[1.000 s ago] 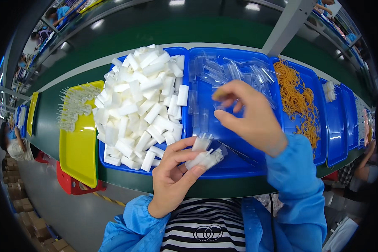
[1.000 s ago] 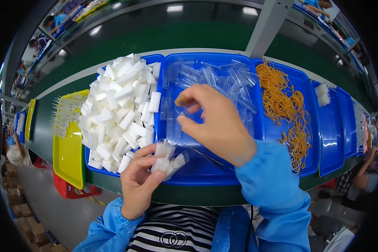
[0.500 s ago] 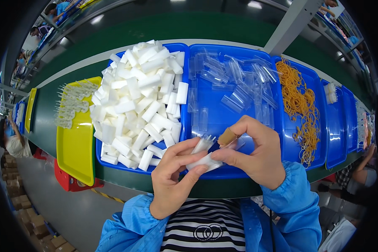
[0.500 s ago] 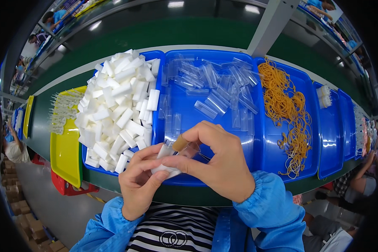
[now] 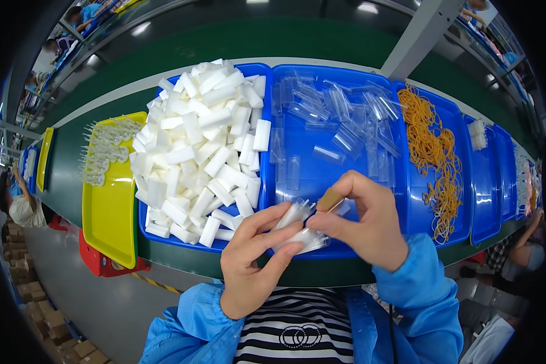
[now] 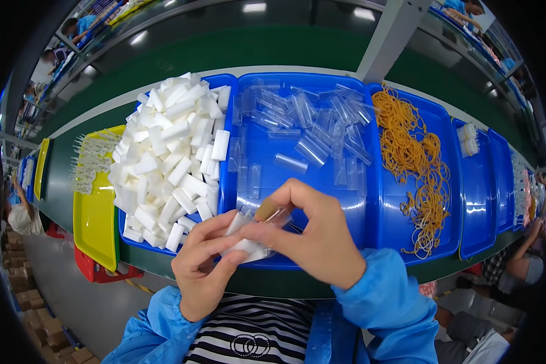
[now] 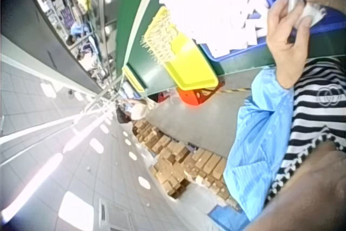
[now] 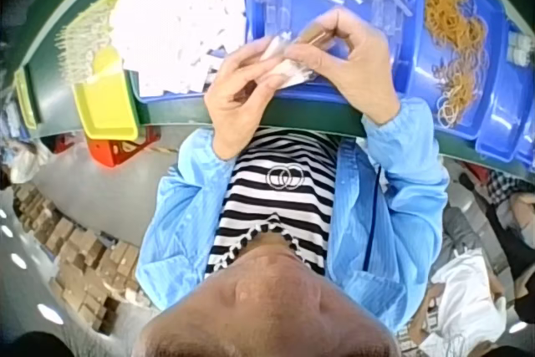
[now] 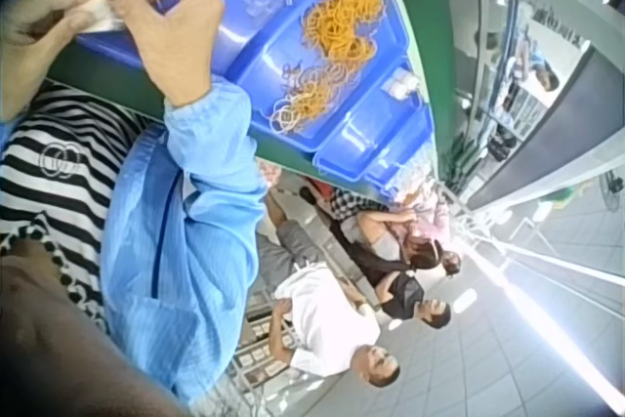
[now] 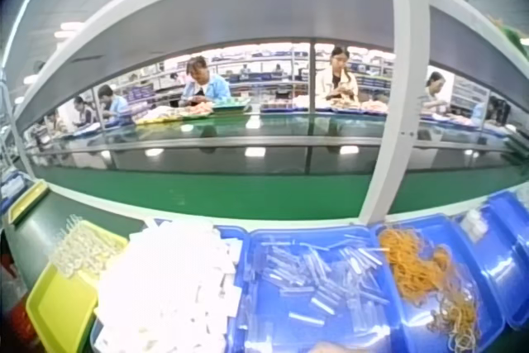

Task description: The person assembles small white cylindrical components by inserting them into clear plastic sleeves and securing them with rubber bands. They repeatedly pick up components from a blue tray, insert them into sleeves, and use a rubber band to bundle them together.

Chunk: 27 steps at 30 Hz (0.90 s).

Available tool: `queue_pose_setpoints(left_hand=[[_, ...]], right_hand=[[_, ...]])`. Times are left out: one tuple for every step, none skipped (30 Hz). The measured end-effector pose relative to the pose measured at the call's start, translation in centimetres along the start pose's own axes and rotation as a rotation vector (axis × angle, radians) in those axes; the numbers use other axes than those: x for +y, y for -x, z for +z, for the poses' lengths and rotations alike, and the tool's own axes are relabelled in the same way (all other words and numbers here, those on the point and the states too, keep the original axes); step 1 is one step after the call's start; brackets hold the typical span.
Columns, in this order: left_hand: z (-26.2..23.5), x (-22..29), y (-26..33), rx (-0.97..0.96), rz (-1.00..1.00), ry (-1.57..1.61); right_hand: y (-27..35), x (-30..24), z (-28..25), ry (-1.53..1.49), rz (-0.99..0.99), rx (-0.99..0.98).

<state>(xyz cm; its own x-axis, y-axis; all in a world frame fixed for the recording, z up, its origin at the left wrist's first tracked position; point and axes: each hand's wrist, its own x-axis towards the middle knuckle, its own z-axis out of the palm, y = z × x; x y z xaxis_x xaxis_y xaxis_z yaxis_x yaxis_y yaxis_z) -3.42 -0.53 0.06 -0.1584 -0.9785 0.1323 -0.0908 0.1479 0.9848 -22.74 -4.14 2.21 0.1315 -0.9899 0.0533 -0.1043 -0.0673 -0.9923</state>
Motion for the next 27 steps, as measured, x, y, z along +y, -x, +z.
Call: queue_pose_setpoints(left_hand=[[0.1, 0.0, 0.0, 0.012, -0.004, 0.003], [0.2, -0.1, 0.0, 0.022, -0.009, 0.005], [0.3, -0.1, 0.0, 0.031, -0.013, 0.007], [0.4, -0.2, 0.0, 0.035, -0.003, 0.01], [0.4, -0.3, 0.1, 0.034, 0.01, 0.015], [0.4, -0.4, 0.0, 0.032, 0.022, 0.02], [0.4, -0.6, 0.0, 0.011, 0.026, 0.025], [0.4, -0.8, -0.1, -0.002, 0.029, 0.029], [0.3, -0.9, -0.2, -0.015, 0.033, 0.033], [0.2, -0.6, -0.4, -0.047, 0.018, 0.017], [0.0, 0.0, -0.6, -0.073, 0.001, 0.001], [-0.1, 0.2, -0.7, -0.1, -0.016, -0.014], [0.0, 0.2, -0.7, -0.121, -0.024, 0.015], [0.2, 0.2, -0.5, -0.153, -0.03, 0.049], [0.4, 0.2, -0.4, -0.186, -0.036, 0.082], [0.5, 0.0, -0.2, -0.211, -0.018, 0.064], [0.5, -0.2, 0.0, -0.234, 0.001, 0.043], [0.6, -0.3, 0.0, -0.257, 0.019, 0.022], [0.7, -0.3, 0.1, -0.264, 0.021, 0.028], [0.7, -0.3, 0.1, -0.261, 0.009, 0.065], [0.7, -0.3, 0.1, -0.257, -0.004, 0.102], [0.6, -0.2, 0.2, -0.253, -0.016, 0.14], [0.7, -0.2, 0.2, -0.231, -0.036, 0.195], [0.9, -0.1, 0.3, -0.209, -0.056, 0.251], [1.0, 0.0, 0.3, -0.187, -0.076, 0.306], [1.0, 0.0, 0.3, -0.158, -0.119, 0.358], [0.9, 0.1, 0.1, -0.129, -0.162, 0.41]], right_hand=[[0.2, -0.2, 0.1, 0.191, -0.138, 0.016], [0.5, -0.4, 0.3, 0.38, -0.275, 0.034], [0.7, -0.6, 0.5, 0.381, -0.245, 0.023], [0.4, -0.6, 0.6, 0.267, -0.132, -0.013], [-0.1, -0.7, 0.5, 0.154, -0.019, -0.044], [-0.4, -0.8, 0.5, 0.04, 0.093, -0.074], [-0.4, -0.8, 0.5, 0.143, 0.03, -0.032], [-0.5, -0.9, 0.5, 0.244, -0.035, 0.002], [-0.6, -1.0, 0.5, 0.346, -0.1, 0.037], [-0.4, -1.3, 0.4, 0.473, -0.207, 0.036], [-0.2, -1.7, 0.2, 0.598, -0.316, 0.03], [0.2, -2.0, 0.1, 0.722, -0.426, 0.023], [0.7, -2.2, 0.3, 0.81, -0.373, -0.069], [1.1, -2.1, 0.5, 0.828, -0.351, -0.051], [1.2, -1.9, 0.9, 0.847, -0.328, -0.033], [1.3, -1.5, 1.2, 0.865, -0.305, -0.016], [1.2, -0.8, 1.4, 0.843, -0.335, 0.029], [1.1, -0.6, 1.4, 0.842, -0.347, 0.044], [1.0, -0.5, 1.4, 0.84, -0.359, 0.058], [1.0, -0.5, 1.4, 0.837, -0.375, 0.072], [1.0, -0.4, 1.3, 0.85, -0.394, 0.062], [1.1, -0.4, 1.2, 0.863, -0.413, 0.052], [1.2, -0.4, 1.1, 0.877, -0.432, 0.041], [1.2, -0.3, 0.9, 0.859, -0.464, 0.022], [1.2, -0.1, 0.8, 0.841, -0.497, 0.003], [1.2, 0.0, 0.6, 0.822, -0.527, -0.015], [1.3, 0.1, 0.3, 0.807, -0.554, -0.032]])
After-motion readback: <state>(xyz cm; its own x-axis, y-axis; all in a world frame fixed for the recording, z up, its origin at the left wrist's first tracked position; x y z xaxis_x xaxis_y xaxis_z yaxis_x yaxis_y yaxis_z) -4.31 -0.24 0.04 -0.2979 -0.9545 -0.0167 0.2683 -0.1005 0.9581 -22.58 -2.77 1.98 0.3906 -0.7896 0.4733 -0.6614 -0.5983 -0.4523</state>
